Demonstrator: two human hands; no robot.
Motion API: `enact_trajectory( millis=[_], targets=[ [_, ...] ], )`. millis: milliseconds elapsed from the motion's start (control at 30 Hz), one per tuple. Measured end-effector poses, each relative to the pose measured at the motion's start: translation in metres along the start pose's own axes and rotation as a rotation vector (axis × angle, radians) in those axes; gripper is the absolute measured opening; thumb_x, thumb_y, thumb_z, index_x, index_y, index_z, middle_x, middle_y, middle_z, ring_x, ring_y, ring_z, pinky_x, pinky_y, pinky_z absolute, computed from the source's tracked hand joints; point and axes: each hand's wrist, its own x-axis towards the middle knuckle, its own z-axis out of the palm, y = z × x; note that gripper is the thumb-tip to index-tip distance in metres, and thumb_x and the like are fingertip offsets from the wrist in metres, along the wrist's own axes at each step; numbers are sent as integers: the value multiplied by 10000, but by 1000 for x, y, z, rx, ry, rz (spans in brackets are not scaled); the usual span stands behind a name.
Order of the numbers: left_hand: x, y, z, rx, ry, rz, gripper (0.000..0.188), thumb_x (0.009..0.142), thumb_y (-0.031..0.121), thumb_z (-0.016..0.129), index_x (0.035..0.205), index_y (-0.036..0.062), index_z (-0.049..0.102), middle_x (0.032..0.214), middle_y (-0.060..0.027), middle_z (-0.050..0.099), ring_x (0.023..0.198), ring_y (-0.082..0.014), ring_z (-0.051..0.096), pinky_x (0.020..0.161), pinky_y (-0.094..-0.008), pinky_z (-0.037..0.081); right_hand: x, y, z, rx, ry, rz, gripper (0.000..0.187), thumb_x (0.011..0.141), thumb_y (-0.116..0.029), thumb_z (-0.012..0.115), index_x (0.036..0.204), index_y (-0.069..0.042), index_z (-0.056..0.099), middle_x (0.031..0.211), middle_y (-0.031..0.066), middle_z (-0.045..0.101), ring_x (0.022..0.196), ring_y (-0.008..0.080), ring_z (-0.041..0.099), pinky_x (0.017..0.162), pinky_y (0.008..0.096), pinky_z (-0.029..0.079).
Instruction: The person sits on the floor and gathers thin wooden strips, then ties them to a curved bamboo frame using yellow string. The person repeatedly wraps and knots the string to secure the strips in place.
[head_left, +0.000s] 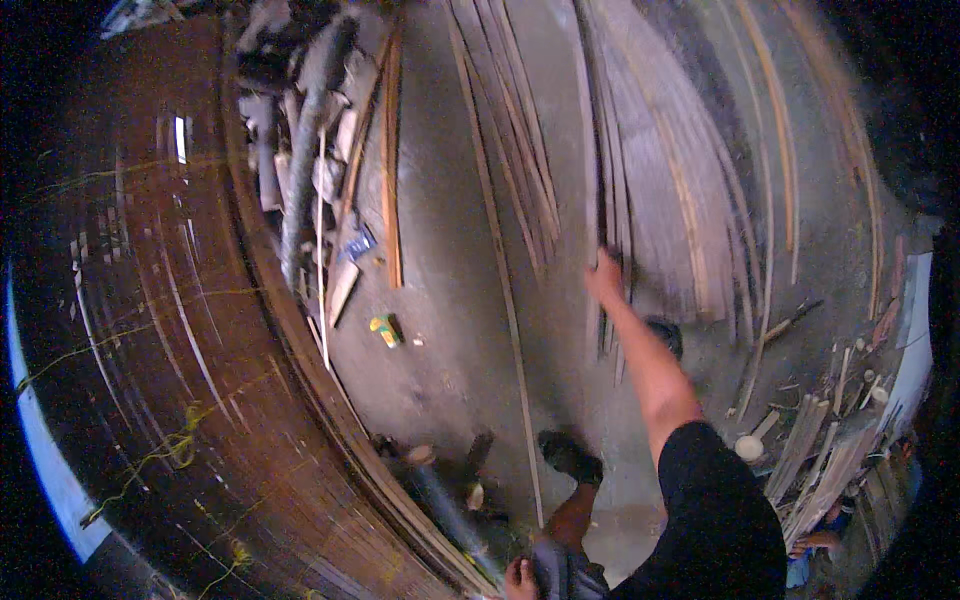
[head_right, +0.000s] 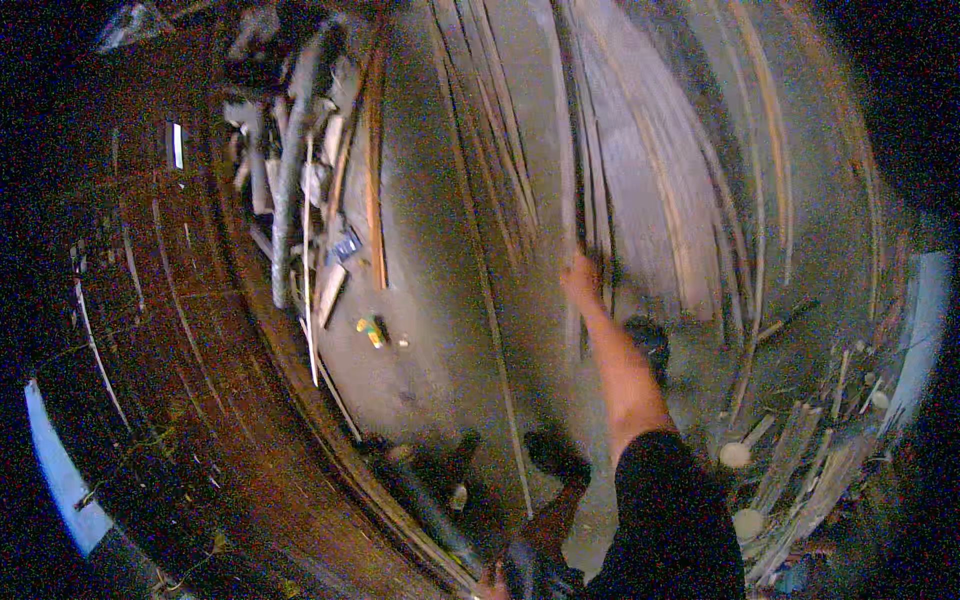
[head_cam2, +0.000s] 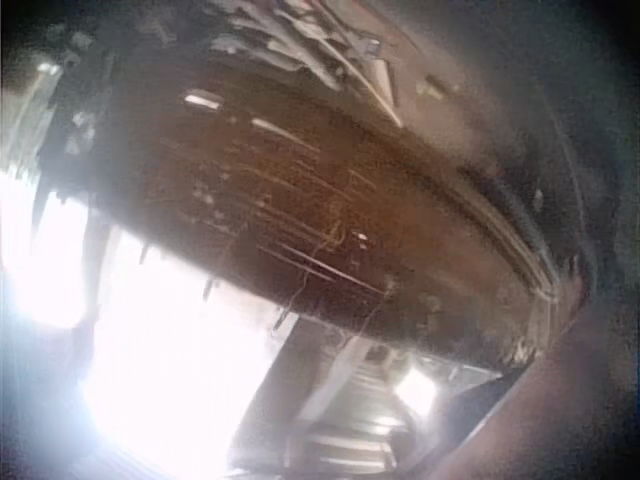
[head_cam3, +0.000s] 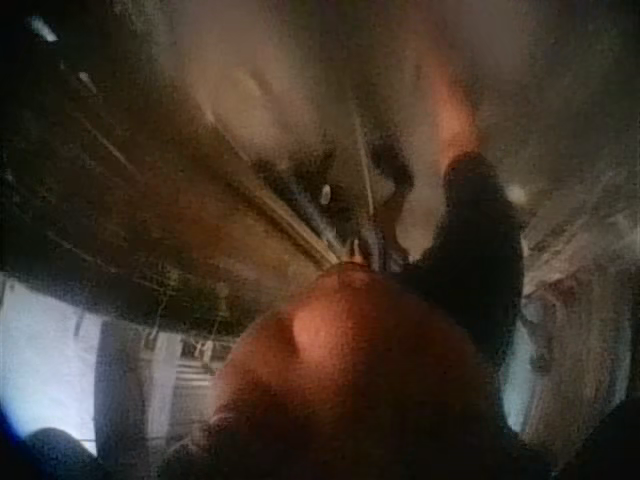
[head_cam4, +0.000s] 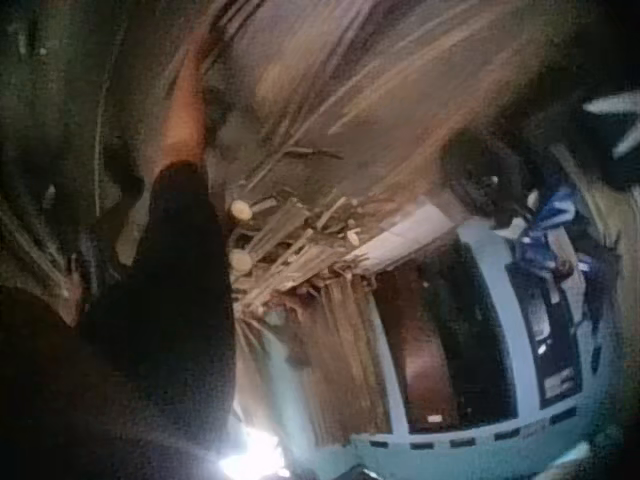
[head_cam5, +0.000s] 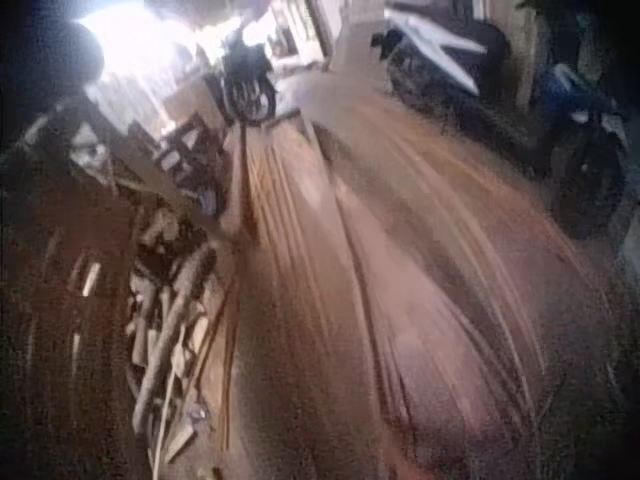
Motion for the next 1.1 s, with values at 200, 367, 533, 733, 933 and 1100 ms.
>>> enact_trajectory(
  millis=[200, 367, 533, 733, 933, 1100],
  targets=[
    [68, -211, -97, -2002, 587, -628, 461, 973, 278, 532, 1286, -59, 500, 1241, -226, 579, 1137, -301, 576, 993, -367, 422, -228, -161, -103, 697, -414, -129, 234, 850, -182, 683, 1008, -29, 605, 904, 95, 658, 838, 194, 618, 765, 358, 509],
    [17, -379, -242, -2098, 871, -275, 473, 1006, 365, 442, 1289, -9, 504, 1179, -188, 602, 1057, -262, 591, 938, -360, 445, -452, -287, -229, 610, -862, -64, 354, 878, -338, 633, 1038, -24, 598, 912, 150, 655, 853, 233, 620, 782, 375, 479],
    [-126, -440, -322, -2535, 888, -31, 394, 1023, 377, 412, 1080, 20, 570, 832, -51, 618, 737, -118, 567, 643, -289, 476, -502, -336, -262, 555, -928, -301, 386, 936, -390, 526, 1128, -57, 556, 962, 109, 640, 836, 197, 600, 770, 349, 483],
    [-301, -378, -200, -2046, 1210, -572, 351, 992, 304, 488, 865, 3, 615, 694, -28, 570, 626, -108, 524, 580, -275, 436, -478, -367, -250, 675, -876, -621, 439, 1005, -453, 397, 1236, -96, 506, 1022, 61, 621, 814, 154, 577, 755, 319, 487],
    [-457, -244, -26, -1878, 907, -1239, 297, 965, 270, 548, 804, 29, 612, 653, -123, 562, 582, -184, 539, 558, -340, 430, -497, -689, -369, 1072, -937, -469, 772, 943, -654, 327, 1505, -149, 169, 909, 13, 584, 830, 148, 578, 776, 285, 445],
    [-526, -135, 136, -1655, 676, -1490, 302, 971, 323, 514, 1103, 83, 641, 966, -101, 677, 905, -263, 627, 801, -395, 478, -555, -770, -274, 962, -892, -517, 340, 988, -428, 474, 1225, -187, 443, 886, 26, 585, 726, 148, 589, 646, 339, 513]
  ],
)
